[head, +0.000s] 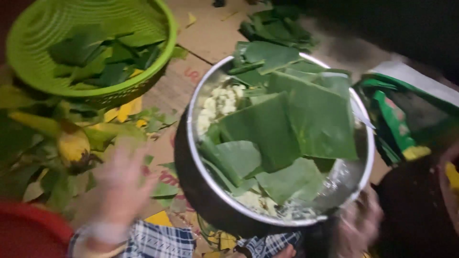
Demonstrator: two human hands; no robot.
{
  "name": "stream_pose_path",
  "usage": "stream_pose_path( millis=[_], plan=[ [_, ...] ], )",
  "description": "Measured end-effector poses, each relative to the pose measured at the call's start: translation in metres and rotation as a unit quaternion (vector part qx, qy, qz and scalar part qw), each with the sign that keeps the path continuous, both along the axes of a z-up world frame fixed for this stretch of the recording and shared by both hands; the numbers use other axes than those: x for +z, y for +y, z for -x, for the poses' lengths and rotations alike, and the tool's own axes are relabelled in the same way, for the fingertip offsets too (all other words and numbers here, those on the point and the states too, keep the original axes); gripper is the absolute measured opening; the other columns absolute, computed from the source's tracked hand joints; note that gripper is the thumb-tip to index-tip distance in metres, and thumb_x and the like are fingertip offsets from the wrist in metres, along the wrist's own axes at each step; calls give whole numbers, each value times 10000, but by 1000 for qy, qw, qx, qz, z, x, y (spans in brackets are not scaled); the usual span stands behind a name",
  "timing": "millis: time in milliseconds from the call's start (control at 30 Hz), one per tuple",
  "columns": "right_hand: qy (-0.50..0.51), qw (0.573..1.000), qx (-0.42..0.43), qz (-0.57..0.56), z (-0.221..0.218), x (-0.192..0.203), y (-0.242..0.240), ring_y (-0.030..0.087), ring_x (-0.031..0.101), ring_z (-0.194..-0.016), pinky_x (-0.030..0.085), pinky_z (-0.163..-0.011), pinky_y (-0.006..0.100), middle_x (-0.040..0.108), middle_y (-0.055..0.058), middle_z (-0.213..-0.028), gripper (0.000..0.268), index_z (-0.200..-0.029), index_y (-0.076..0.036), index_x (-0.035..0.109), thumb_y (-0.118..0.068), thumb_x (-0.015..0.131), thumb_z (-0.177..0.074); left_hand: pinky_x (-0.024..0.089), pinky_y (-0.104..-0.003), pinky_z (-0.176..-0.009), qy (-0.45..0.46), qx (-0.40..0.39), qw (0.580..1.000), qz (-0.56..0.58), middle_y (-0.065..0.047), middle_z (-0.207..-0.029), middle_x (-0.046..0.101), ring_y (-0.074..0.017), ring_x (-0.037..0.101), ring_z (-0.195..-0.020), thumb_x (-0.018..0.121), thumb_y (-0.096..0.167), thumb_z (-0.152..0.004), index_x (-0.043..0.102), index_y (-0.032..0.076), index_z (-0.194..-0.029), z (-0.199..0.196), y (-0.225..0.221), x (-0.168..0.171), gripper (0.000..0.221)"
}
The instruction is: Sorting banana leaves and preparing dough for wrapping in a food production setting.
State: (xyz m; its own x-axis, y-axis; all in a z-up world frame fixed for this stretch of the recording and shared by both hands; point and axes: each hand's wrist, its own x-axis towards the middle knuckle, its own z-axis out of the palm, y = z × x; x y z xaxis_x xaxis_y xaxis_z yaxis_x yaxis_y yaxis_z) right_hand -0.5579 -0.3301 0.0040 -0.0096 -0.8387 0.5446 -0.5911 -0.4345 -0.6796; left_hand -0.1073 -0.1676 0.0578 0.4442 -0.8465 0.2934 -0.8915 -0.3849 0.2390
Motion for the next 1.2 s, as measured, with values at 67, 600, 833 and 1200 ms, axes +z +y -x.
stream_pose_path(
  millis=[67, 600, 833, 1200],
  plan=[
    [-60, 994, 37, -88, -55, 35, -11, 303, 566, -1246, 498, -1128, 449, 533, 183, -1406, 610, -1495, -39, 430, 92, 563, -914, 512, -457, -999, 139, -118, 978, 101, -139, -1411, 602, -305, 611, -1191, 754, 61, -698, 549, 104, -1446, 42, -48, -26, 777],
    [-18, 986, 116, -118, -105, 61, -207, 170, 602, -781, 490, -683, 269, 691, 116, -996, 366, -1280, 12, 665, -57, 671, -921, 514, -489, -950, 337, -3, 940, 53, -354, -1647, 91, -518, 468, -1314, 688, 184, -796, 264, 120, -1577, 64, -96, -115, 891],
    [389, 891, 226, 63, -97, 19, -198, 516, 303, -1474, 270, -1187, 639, 262, 352, -1611, 1284, -1627, -49, 178, -707, 737, -676, 537, -510, -824, 274, 0, 961, 32, -387, -1595, 220, -548, 571, -1136, 709, 225, -726, 407, 152, -1506, 63, -98, -115, 840],
    [538, 817, 169, 121, -169, -26, -111, 481, 432, -1386, 475, -961, 698, 448, 123, -1557, 994, -1500, -292, 504, -272, 844, -566, 541, -470, -851, 343, 24, 939, -21, -191, -1304, 594, -417, 641, -1122, 718, 296, -818, 737, 214, -1114, 58, -99, -108, 308]
  ],
)
